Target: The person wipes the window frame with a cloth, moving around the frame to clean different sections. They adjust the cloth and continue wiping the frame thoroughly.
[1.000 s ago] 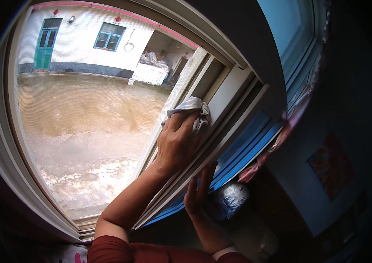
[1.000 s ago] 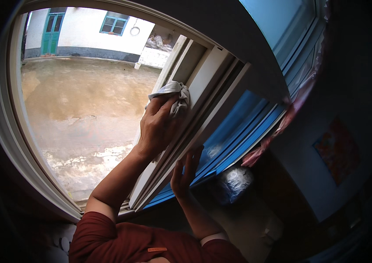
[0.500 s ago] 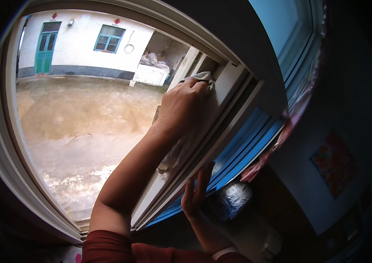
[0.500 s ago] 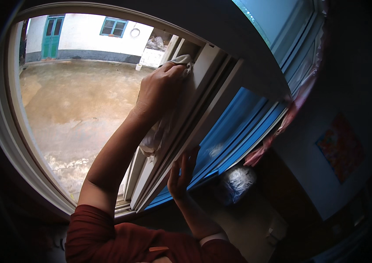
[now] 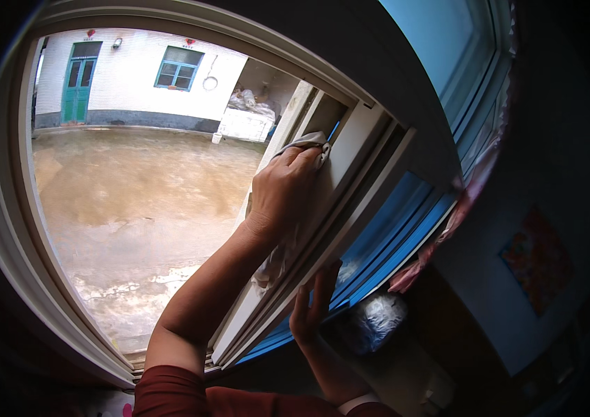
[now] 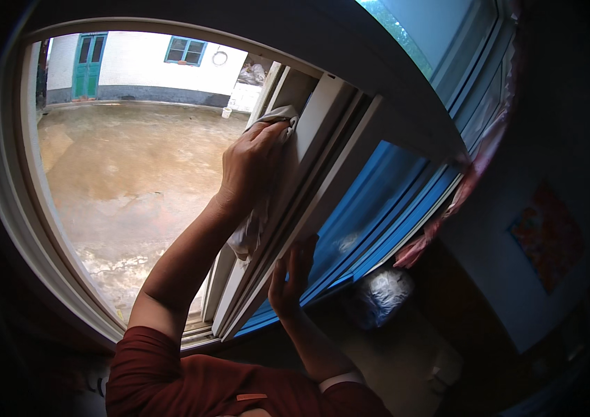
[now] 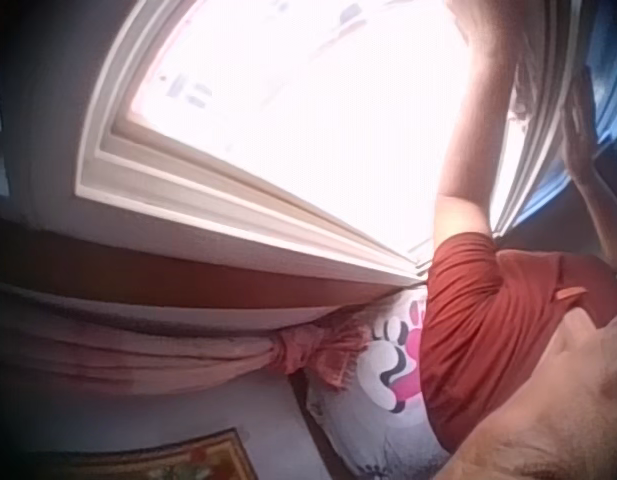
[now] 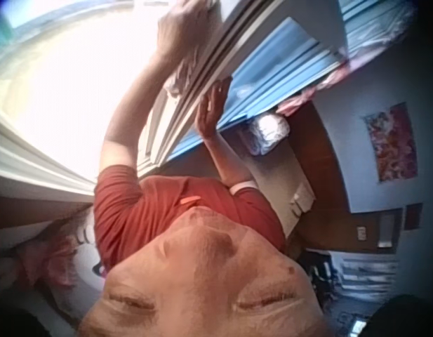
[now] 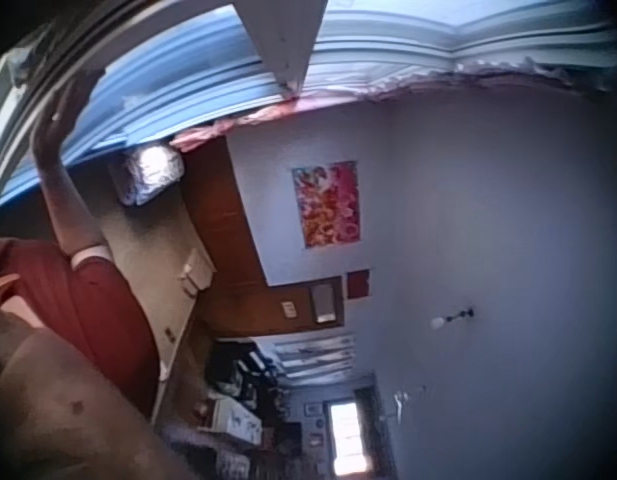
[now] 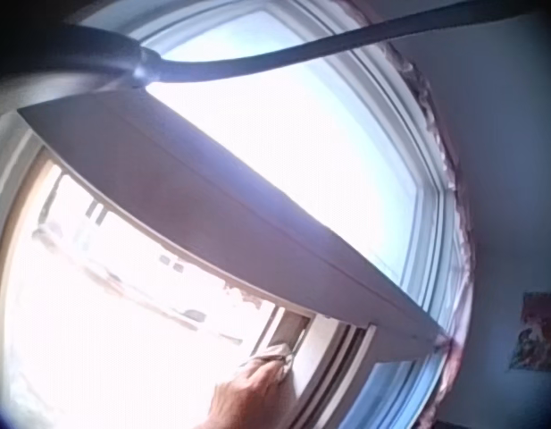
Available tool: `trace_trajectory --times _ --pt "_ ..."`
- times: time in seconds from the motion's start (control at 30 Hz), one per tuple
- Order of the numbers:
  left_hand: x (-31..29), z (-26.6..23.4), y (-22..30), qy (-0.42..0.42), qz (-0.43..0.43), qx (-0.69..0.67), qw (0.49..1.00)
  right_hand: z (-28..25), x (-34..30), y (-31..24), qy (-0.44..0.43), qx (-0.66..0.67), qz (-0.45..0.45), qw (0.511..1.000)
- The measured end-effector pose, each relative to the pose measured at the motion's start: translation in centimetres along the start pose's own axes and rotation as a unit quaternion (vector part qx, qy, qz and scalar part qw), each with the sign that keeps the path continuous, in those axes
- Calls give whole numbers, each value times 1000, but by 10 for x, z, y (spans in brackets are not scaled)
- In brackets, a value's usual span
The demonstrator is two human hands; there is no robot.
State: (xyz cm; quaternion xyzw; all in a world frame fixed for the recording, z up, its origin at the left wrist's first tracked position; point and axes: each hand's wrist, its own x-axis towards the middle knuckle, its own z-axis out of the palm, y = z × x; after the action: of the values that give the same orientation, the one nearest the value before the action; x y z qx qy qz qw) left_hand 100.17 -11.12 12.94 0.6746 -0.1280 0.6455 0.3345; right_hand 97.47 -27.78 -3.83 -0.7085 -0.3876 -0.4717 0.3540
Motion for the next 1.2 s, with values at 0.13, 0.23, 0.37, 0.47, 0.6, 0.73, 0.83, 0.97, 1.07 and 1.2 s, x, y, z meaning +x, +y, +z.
trace_trajectory --times 0.13,0.23,0.37,0.47,0.6,0.73,0.83,0.97,1.07,1.2 --pt "-16 -8 0 -48 -4 35 998 -3 -4 -2 -4 -1 0 1000" --pt "-39 -15 -4 -78 -4 61 995 -4 -4 -4 -12 -2 15 1000" --pt "-77 -31 -10 -115 -34 91 989 -2 1 -6 -1 18 18 1000" --pt "-95 -36 -14 -152 -39 81 984 -8 -1 -4 -15 -18 22 999" --pt "-100 -59 -9 -138 -80 25 987 -13 -1 -3 -6 -37 5 999" --pt "-128 -103 -12 -40 -133 -110 984 -10 0 3 0 -13 8 1000" --pt "-153 -165 -11 62 -219 -79 971 -7 -2 4 5 -1 3 1000" --pt "-166 -234 -25 193 -360 -107 906 -6 -4 7 16 22 14 1000" --pt "-169 -250 -28 193 -346 -50 917 1 0 1 41 47 15 998" --pt "-172 -258 -27 176 -357 -19 917 0 -3 7 50 65 31 996"
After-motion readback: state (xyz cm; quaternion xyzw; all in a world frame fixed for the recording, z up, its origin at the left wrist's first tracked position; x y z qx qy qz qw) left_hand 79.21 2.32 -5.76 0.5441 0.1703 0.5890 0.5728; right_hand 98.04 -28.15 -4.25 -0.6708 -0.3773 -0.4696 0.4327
